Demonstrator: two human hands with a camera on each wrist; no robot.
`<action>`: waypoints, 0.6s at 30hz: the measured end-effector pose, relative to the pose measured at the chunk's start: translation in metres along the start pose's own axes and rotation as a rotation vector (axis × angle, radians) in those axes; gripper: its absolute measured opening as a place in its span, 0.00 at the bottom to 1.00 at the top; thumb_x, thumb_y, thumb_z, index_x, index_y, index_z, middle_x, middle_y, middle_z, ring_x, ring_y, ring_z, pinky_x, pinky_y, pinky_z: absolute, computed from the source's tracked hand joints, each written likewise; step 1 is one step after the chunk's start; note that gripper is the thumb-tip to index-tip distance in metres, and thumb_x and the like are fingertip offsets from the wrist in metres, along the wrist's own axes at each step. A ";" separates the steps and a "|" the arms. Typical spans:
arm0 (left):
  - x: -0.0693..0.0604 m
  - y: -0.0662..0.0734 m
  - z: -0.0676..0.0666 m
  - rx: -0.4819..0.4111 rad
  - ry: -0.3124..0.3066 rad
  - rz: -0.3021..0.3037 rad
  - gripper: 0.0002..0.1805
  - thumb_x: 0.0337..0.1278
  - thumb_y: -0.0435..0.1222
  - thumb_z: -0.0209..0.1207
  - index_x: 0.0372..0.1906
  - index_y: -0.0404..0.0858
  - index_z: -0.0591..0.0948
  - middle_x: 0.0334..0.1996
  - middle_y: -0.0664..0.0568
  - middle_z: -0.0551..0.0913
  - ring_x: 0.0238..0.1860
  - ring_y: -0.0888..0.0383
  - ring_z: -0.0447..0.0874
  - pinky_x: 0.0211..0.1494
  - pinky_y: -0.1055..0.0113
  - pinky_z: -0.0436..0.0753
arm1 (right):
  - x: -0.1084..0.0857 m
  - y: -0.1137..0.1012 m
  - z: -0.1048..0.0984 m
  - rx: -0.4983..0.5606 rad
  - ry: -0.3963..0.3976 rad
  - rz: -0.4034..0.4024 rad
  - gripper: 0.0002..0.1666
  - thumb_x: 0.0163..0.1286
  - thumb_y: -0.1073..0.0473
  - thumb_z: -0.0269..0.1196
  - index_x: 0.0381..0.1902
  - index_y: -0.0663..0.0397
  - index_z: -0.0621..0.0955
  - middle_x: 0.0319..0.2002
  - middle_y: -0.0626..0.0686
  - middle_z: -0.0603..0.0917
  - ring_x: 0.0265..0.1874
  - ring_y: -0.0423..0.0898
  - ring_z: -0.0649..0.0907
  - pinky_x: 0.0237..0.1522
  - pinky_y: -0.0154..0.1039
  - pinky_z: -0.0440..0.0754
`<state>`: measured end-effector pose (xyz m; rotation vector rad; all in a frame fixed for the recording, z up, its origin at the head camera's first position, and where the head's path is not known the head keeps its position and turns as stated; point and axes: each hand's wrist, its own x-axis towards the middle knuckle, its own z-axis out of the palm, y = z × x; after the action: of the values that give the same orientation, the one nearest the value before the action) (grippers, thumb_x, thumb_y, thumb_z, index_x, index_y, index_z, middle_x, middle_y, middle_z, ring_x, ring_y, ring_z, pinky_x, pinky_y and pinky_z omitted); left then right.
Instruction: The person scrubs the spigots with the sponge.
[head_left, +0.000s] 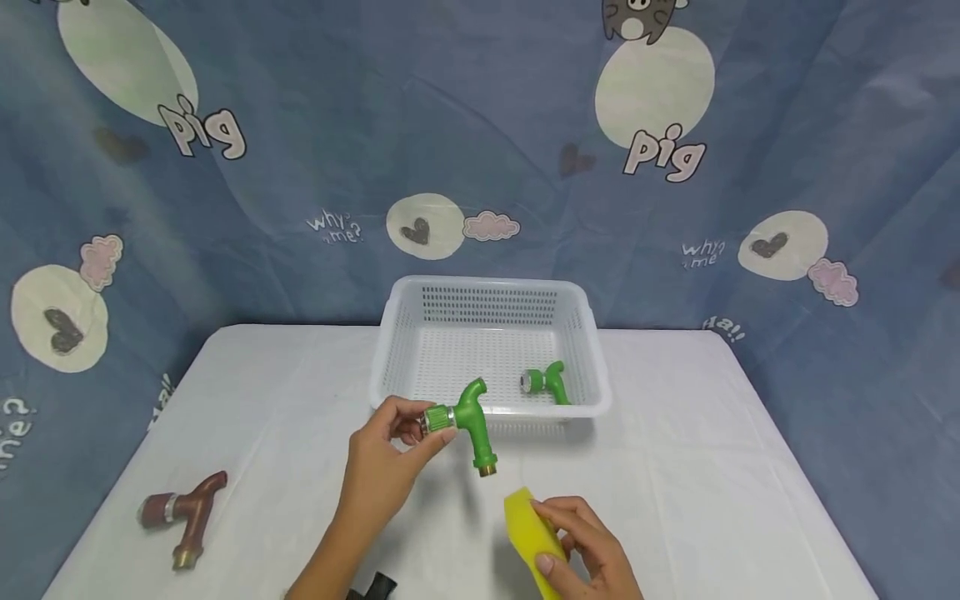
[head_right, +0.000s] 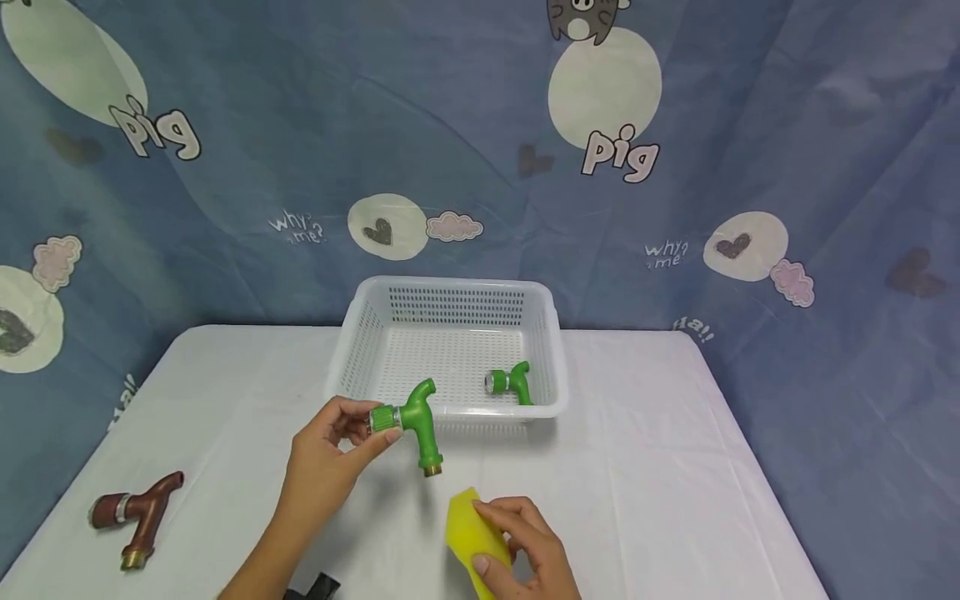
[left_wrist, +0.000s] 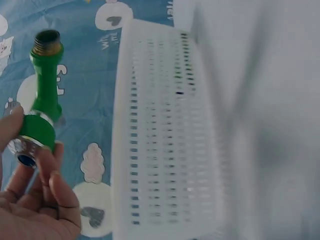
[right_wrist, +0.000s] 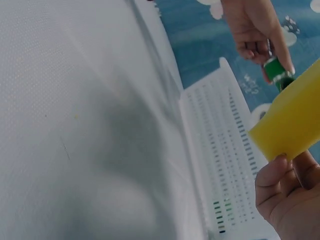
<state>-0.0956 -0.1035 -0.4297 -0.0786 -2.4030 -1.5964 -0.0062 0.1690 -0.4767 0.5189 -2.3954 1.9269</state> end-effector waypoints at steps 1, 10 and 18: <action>0.007 0.003 0.001 0.010 -0.005 0.002 0.22 0.51 0.46 0.80 0.49 0.48 0.84 0.33 0.59 0.85 0.37 0.58 0.80 0.40 0.67 0.81 | 0.000 -0.001 -0.001 0.002 0.005 0.002 0.28 0.73 0.68 0.66 0.69 0.48 0.81 0.55 0.53 0.81 0.44 0.47 0.81 0.35 0.39 0.80; 0.078 0.004 0.013 0.100 -0.159 -0.028 0.22 0.55 0.47 0.78 0.48 0.41 0.83 0.39 0.53 0.89 0.36 0.58 0.87 0.33 0.63 0.83 | -0.003 -0.007 -0.002 0.027 0.111 0.165 0.26 0.70 0.67 0.69 0.63 0.42 0.85 0.52 0.53 0.83 0.41 0.48 0.80 0.36 0.39 0.79; 0.126 -0.012 0.026 0.233 -0.366 -0.082 0.20 0.61 0.46 0.75 0.45 0.36 0.81 0.34 0.50 0.88 0.37 0.46 0.90 0.35 0.59 0.83 | -0.005 -0.005 -0.001 0.032 0.132 0.142 0.26 0.69 0.69 0.67 0.63 0.43 0.85 0.51 0.54 0.83 0.42 0.48 0.80 0.34 0.37 0.80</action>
<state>-0.2243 -0.0963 -0.4201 -0.2503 -2.8899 -1.4236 -0.0004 0.1704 -0.4724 0.2190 -2.3812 1.9877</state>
